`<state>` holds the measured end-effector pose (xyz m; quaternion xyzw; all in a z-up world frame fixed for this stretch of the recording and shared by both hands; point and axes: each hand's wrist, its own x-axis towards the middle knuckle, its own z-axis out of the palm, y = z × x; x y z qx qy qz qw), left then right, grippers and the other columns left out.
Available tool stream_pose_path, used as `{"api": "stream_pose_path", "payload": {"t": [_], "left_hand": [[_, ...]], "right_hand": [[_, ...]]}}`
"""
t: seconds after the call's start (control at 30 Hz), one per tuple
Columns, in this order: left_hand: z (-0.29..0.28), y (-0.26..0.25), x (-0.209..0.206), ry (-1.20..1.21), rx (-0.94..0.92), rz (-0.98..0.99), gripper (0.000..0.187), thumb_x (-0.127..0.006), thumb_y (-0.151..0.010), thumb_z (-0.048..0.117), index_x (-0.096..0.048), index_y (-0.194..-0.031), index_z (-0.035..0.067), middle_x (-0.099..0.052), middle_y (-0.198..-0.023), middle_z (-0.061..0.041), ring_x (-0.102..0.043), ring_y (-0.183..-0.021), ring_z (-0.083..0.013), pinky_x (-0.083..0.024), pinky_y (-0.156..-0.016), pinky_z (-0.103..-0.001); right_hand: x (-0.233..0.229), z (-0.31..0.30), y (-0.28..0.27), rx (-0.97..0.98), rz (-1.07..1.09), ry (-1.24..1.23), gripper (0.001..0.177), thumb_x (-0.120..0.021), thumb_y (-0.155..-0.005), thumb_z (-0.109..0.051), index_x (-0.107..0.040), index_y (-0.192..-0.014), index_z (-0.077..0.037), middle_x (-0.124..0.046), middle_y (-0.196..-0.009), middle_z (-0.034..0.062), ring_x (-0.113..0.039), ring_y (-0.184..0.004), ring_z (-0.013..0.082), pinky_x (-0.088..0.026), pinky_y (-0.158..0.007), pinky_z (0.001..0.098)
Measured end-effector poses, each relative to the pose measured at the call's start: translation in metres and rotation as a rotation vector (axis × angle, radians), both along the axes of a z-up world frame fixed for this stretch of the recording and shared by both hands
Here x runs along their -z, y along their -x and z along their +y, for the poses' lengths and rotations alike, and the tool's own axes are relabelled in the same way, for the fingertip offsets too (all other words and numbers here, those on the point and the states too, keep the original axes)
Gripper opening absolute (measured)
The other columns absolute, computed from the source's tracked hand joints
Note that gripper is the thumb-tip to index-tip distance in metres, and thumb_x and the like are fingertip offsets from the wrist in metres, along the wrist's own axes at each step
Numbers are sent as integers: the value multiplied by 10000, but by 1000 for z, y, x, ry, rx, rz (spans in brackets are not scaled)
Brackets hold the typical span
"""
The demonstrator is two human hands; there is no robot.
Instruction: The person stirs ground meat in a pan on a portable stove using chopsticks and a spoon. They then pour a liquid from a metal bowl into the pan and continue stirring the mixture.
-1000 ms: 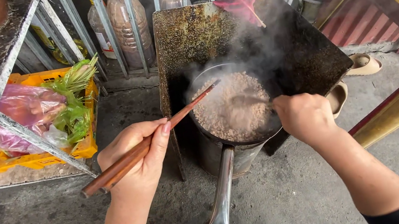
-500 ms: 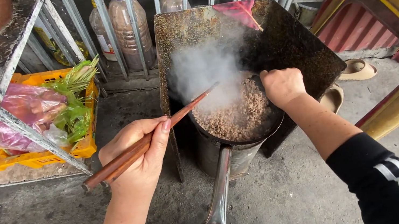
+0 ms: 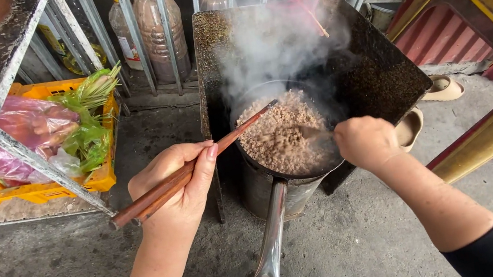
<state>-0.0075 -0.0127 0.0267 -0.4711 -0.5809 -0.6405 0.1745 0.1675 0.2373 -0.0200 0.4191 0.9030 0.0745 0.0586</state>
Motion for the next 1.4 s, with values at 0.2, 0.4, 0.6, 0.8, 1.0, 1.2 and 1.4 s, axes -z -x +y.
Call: {"api": "stream_pose_path", "payload": {"t": [0.2, 0.4, 0.6, 0.8, 1.0, 1.2, 1.4], "left_hand": [[-2, 3, 3, 9, -27, 38, 65, -724, -795, 12, -683, -751, -11, -678, -662, -134, -683, -612, -270, -537, -544, -291], [-1, 1, 2, 12, -29, 42, 70, -722, -803, 9, -683, -753, -21, -684, -675, -142, -681, -619, -279, -539, -549, -297], [-8, 4, -1, -4, -50, 51, 89, -722, -810, 29, -684, -752, -26, -681, -675, -146, -679, -631, -289, -541, -556, -307], [-10, 5, -1, -39, -56, 75, 98, -727, -802, 40, -678, -735, -11, -686, -673, -129, -684, -627, -274, -543, -559, -293], [-12, 8, -3, -27, -48, 64, 99, -715, -808, 29, -680, -725, -14, -680, -665, -136, -679, -626, -296, -539, -546, -309], [-6, 8, -1, -32, -48, 45, 102, -720, -805, 19, -677, -726, -30, -674, -650, -153, -676, -606, -296, -537, -533, -308], [0, 3, 1, -18, -52, 38, 95, -723, -806, 21, -681, -734, -25, -676, -662, -149, -675, -621, -301, -536, -537, -310]], "right_hand": [[-22, -17, -21, -59, 20, -163, 162, -587, -854, -435, -733, -857, -365, -723, -727, -41, -716, -757, 193, -584, -719, 325], [31, 4, -5, -44, -6, -48, 221, -472, -855, -445, -689, -882, -419, -719, -783, -69, -704, -808, 194, -576, -741, 361], [11, 39, 9, 65, 136, -90, 201, -510, -854, -356, -710, -863, -337, -719, -755, -33, -711, -763, 237, -572, -696, 372], [78, 95, 67, 67, 74, -178, 236, -478, -851, -255, -713, -864, -267, -698, -706, -9, -700, -721, 243, -550, -637, 413], [141, 112, 61, -364, 97, -371, 231, -509, -821, -344, -652, -644, -302, -633, -542, -93, -680, -589, 111, -535, -550, 265], [21, 28, 15, -398, 150, -453, 163, -576, -788, -238, -615, -629, -241, -575, -489, -46, -636, -506, 173, -508, -516, 291], [49, -21, 40, -182, 158, 3, 169, -556, -783, -332, -721, -776, -294, -697, -658, 8, -705, -710, 246, -570, -636, 373]]}}
